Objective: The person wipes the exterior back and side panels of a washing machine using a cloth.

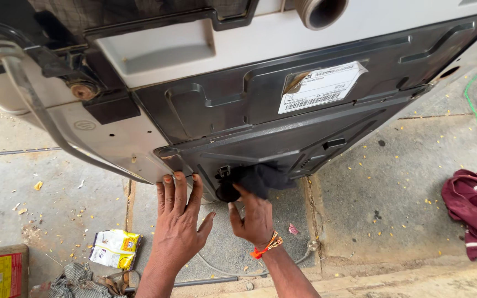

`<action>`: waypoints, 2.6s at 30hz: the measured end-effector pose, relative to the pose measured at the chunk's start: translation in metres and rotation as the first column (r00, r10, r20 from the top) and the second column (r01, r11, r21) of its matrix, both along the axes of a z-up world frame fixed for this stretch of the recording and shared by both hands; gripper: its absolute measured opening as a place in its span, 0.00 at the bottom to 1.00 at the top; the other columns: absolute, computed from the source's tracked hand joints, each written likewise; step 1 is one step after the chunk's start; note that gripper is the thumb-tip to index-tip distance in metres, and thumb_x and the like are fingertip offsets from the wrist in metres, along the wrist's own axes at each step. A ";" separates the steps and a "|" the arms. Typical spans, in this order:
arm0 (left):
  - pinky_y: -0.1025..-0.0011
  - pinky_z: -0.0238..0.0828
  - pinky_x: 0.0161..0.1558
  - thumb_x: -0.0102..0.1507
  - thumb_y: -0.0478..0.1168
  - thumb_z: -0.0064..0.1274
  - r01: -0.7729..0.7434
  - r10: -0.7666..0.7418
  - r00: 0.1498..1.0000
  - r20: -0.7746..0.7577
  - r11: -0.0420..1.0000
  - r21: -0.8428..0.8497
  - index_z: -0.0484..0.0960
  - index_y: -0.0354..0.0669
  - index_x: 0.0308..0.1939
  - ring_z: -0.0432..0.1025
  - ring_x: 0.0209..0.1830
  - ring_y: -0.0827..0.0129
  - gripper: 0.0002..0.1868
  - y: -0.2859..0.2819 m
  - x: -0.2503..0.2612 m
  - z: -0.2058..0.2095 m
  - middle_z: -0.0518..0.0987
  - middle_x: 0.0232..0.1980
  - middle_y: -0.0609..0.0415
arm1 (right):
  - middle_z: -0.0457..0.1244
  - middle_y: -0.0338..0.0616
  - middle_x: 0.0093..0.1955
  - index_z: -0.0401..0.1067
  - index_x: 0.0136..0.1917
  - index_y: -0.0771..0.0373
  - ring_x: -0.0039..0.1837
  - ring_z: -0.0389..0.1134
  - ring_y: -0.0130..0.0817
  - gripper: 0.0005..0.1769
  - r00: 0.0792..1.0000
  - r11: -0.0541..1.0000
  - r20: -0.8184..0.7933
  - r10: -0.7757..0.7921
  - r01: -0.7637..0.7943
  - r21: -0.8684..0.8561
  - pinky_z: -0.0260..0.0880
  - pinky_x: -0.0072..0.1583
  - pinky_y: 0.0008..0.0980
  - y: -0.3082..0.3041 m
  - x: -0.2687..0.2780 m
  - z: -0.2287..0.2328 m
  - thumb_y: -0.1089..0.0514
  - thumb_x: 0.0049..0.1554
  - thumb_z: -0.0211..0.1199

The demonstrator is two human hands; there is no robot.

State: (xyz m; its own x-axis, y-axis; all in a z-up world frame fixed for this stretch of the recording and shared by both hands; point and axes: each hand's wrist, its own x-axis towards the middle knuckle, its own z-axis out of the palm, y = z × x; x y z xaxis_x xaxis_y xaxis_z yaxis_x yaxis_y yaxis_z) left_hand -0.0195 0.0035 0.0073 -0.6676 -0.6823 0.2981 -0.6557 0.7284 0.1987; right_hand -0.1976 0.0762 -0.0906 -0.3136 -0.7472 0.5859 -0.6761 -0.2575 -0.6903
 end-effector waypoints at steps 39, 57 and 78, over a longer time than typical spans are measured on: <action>0.40 0.30 0.76 0.58 0.54 0.60 0.016 -0.016 1.000 0.000 1.000 -0.025 0.54 0.33 0.76 0.24 0.81 0.35 0.51 0.000 -0.007 -0.002 0.31 0.80 0.30 | 0.58 0.46 0.49 0.72 0.56 0.65 0.55 0.58 0.39 0.18 0.961 0.981 0.211 -0.176 0.189 -0.042 0.61 0.60 0.39 -0.005 -0.038 -0.020 0.62 0.52 0.55; 0.41 0.28 0.76 0.58 0.55 0.59 0.001 -0.001 1.000 0.021 1.000 0.006 0.52 0.34 0.76 0.22 0.80 0.37 0.51 -0.002 -0.013 -0.006 0.29 0.80 0.32 | 0.64 0.60 0.65 0.65 0.71 0.68 0.67 0.66 0.52 0.31 0.991 0.877 0.123 0.048 -0.101 0.471 0.70 0.67 0.45 -0.018 -0.014 -0.039 0.50 0.59 0.60; 0.37 0.30 0.74 0.57 0.54 0.58 -0.006 0.005 0.999 0.042 1.000 0.006 0.54 0.28 0.73 0.28 0.78 0.25 0.50 -0.002 -0.020 -0.010 0.37 0.76 0.21 | 0.29 0.77 0.82 0.31 0.82 0.66 0.83 0.27 0.77 0.57 0.872 0.907 0.347 -0.345 0.214 0.364 0.45 0.77 0.58 -0.013 -0.037 -0.103 0.61 0.49 0.63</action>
State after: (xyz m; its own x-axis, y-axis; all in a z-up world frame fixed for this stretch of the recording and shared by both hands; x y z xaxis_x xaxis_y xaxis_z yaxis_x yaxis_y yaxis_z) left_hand -0.0397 0.0015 -0.0024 -0.6755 -0.6879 0.2656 -0.6676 0.7235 0.1759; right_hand -0.2348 0.0633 -0.1932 -0.6914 -0.7113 0.1261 -0.3412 0.1677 -0.9249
